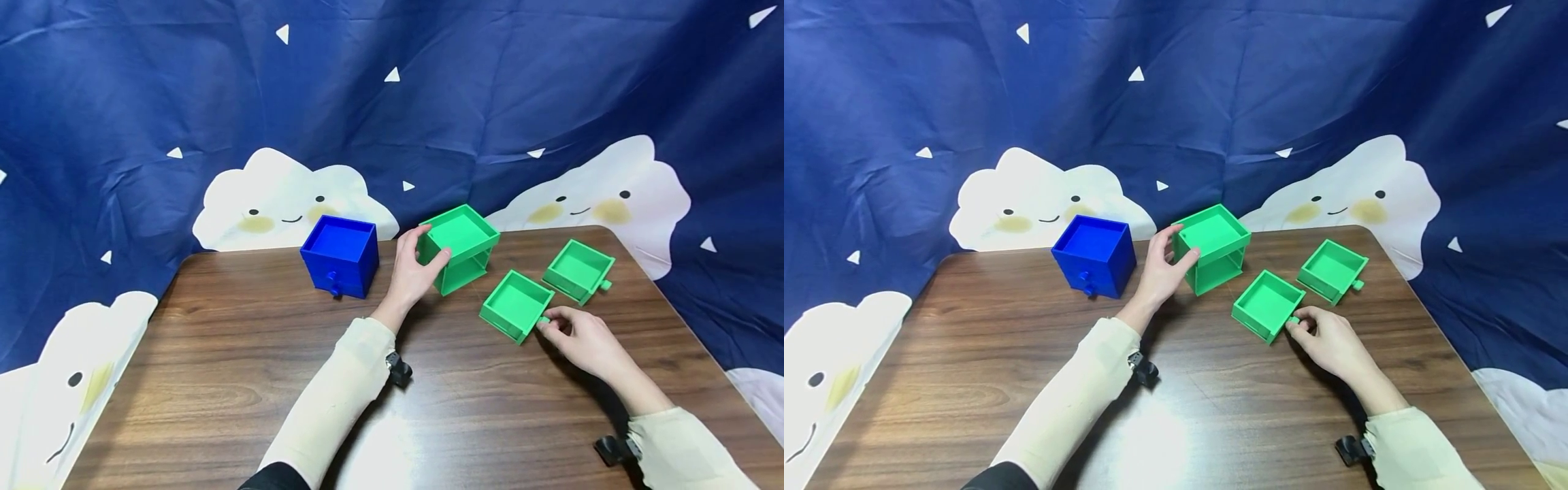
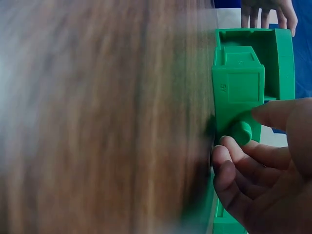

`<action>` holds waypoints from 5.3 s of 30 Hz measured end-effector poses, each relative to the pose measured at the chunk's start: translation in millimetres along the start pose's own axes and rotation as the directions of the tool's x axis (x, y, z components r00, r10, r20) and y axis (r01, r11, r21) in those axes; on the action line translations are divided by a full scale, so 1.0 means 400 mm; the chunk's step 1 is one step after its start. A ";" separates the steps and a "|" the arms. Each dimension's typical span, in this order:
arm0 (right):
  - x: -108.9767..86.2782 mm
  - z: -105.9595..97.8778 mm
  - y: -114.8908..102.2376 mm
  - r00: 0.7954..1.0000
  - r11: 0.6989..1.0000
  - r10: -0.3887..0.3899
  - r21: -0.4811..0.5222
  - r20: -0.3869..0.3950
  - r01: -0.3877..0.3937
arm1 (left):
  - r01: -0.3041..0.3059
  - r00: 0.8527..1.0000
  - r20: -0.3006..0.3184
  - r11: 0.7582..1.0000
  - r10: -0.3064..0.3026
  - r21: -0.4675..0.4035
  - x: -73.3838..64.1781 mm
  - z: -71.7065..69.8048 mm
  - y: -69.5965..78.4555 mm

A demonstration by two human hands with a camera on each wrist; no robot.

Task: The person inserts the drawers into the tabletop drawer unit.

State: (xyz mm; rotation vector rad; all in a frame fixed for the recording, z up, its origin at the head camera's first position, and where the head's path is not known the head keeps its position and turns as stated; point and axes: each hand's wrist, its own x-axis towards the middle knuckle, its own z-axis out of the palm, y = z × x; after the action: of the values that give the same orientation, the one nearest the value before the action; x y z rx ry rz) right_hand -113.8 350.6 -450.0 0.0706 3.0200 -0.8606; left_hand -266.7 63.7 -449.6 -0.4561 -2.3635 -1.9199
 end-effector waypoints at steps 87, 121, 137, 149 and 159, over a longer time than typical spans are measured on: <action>0.095 0.094 -0.120 0.999 0.932 0.027 0.363 -0.023 -0.017 | 0.047 0.997 0.058 0.997 -0.043 -0.061 -0.003 -0.007 -0.010; 0.141 0.101 -0.150 0.998 0.966 0.038 0.255 0.042 -0.047 | 0.037 0.998 0.053 0.998 -0.035 -0.048 -0.001 -0.005 -0.015; 0.185 0.113 -0.157 1.000 0.970 0.024 0.242 -0.013 -0.020 | 0.032 0.998 0.049 0.998 -0.030 -0.053 0.000 -0.004 -0.016; 0.220 0.126 -0.169 0.999 0.976 0.026 0.216 -0.024 -0.021 | 0.029 0.998 0.053 0.999 -0.027 -0.044 -0.001 -0.007 -0.015; 0.231 0.135 -0.178 0.999 0.973 0.033 0.229 0.000 -0.032 | 0.029 0.998 0.055 0.999 -0.027 -0.034 0.000 -0.006 -0.016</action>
State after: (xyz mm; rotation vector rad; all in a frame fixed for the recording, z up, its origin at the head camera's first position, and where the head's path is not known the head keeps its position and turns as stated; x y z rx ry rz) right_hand -209.7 265.9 -459.7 0.1216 2.8991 -1.2026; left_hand -268.7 60.3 -455.1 -0.4864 -2.3853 -1.9883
